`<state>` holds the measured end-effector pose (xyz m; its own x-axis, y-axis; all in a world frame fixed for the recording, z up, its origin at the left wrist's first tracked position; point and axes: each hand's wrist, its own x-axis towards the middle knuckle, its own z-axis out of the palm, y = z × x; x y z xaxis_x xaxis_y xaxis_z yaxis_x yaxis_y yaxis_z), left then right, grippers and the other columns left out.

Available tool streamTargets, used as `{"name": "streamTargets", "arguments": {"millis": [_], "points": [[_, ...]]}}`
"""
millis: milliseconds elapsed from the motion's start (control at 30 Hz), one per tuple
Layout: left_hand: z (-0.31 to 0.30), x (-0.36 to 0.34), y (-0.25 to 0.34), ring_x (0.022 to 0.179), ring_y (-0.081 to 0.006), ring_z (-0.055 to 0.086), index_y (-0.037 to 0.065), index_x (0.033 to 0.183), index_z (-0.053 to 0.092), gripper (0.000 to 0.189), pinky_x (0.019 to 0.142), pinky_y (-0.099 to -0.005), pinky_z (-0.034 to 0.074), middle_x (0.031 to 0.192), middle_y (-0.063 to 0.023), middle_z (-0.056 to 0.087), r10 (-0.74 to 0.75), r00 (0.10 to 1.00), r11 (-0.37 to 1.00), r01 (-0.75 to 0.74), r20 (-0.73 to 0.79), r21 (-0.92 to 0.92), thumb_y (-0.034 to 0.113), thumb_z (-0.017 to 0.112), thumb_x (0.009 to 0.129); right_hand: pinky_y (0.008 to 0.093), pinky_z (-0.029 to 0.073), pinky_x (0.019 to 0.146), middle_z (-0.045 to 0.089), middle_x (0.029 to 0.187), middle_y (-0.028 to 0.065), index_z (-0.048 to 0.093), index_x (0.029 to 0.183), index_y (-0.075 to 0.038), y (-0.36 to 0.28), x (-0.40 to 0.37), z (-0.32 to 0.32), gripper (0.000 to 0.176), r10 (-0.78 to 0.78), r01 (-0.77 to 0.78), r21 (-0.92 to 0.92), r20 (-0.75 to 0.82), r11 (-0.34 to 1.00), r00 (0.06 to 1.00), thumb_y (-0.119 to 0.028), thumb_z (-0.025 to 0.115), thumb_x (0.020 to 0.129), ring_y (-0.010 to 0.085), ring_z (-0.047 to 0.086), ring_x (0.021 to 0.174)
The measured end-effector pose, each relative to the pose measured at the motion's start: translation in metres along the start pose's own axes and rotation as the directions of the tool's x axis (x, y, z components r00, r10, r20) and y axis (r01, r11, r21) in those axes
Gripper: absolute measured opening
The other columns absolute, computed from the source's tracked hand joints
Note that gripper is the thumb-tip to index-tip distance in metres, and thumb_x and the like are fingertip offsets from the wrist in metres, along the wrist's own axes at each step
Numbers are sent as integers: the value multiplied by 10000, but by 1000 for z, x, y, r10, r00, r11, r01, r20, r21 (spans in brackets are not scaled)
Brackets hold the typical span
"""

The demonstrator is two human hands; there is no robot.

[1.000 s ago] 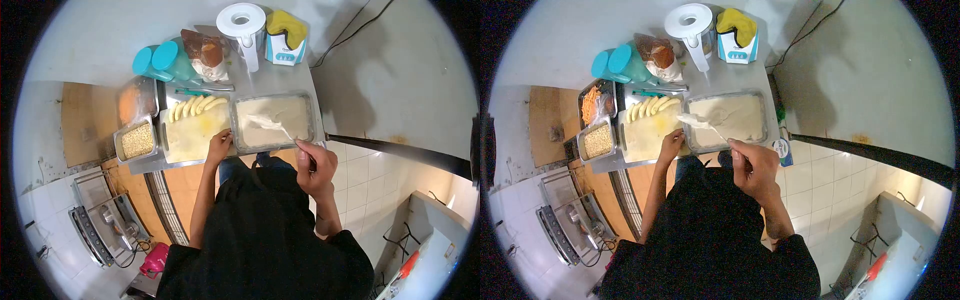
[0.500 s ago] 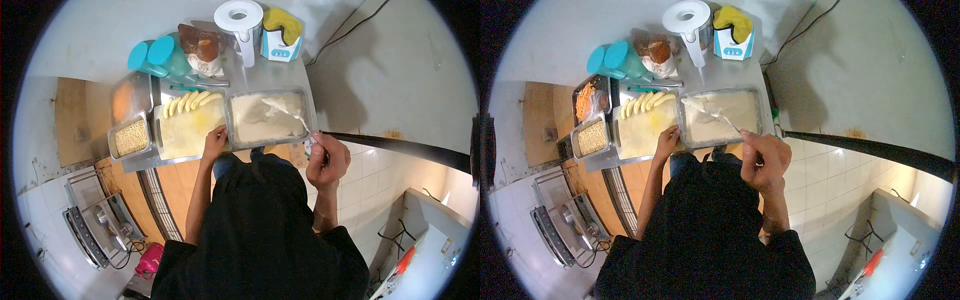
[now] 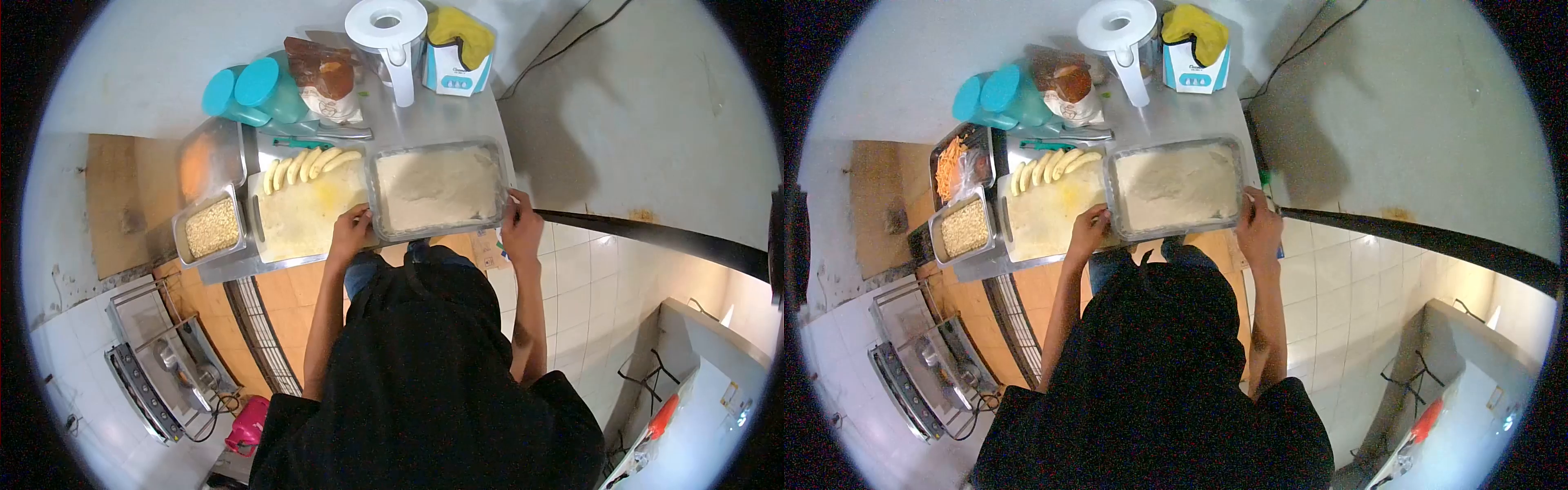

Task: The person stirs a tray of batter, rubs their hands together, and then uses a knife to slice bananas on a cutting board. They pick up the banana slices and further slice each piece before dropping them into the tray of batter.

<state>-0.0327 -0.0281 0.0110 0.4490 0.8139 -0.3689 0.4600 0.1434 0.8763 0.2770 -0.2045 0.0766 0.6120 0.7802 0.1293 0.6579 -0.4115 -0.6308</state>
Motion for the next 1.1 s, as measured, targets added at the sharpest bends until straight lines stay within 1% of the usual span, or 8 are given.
{"name": "streamTargets", "arguments": {"millis": [233,333,433,533,600,700,833,1100], "points": [[-4,4,-14,774,-133,666,6,1212,679,282,680,-277,515,895,-66,714,-15,998,992,23,68,-125,172,606,997,552,522,724,690,785,230,639,1116,-95,-26,-2,66,211,53,-32,-72,308,997,950,-169,561,934,438,679,766],[-5,3,2,760,-132,656,-5,1201,678,279,681,-276,514,898,-69,712,-12,997,990,22,72,-139,171,615,993,517,535,780,707,850,234,673,1089,-66,-34,6,74,217,33,-80,84,458,993,888,-180,566,939,431,687,822],[-9,4,4,909,-141,634,-41,1199,669,314,854,-290,515,1022,-73,706,-58,992,996,64,109,-56,196,605,1003,418,517,887,710,1048,201,695,1097,-30,-33,18,78,266,-7,-203,301,573,932,820,-226,590,952,350,678,987],[-10,8,-15,765,-138,661,-15,1178,682,279,683,-283,519,868,-80,715,-22,997,994,31,79,-103,178,623,987,425,494,931,698,1078,183,679,1095,-14,-48,26,46,280,96,-365,309,633,878,768,-243,584,964,318,655,1027],[-9,8,-14,762,-142,669,-15,1168,688,275,679,-282,520,855,-79,716,10,997,999,-8,75,-33,183,623,988,355,506,754,677,877,121,662,1111,-22,-43,24,35,261,38,-283,362,557,888,830,-236,590,980,208,633,819],[-8,8,-12,745,-140,671,-8,1169,689,276,664,-280,519,861,-81,718,5,997,998,0,80,-56,191,620,991,236,278,506,461,635,-49,654,1137,-61,-71,25,-14,179,16,-346,591,490,729,872,-156,570,1011,27,370,581],[-13,4,9,857,-132,643,-36,1181,677,315,771,-288,528,954,-84,710,-142,982,987,149,122,-51,212,603,1003,238,314,530,508,670,-43,661,1145,-61,-95,22,-61,172,-82,-147,699,282,699,956,-107,577,1002,40,393,600],[-9,10,-10,738,-141,683,21,1177,691,267,626,-272,529,858,-81,721,-72,993,994,80,97,-80,205,623,997,255,470,660,670,904,60,671,1104,-7,-114,17,-95,172,-149,91,636,38,766,988,-29,546,987,102,589,754]]}}
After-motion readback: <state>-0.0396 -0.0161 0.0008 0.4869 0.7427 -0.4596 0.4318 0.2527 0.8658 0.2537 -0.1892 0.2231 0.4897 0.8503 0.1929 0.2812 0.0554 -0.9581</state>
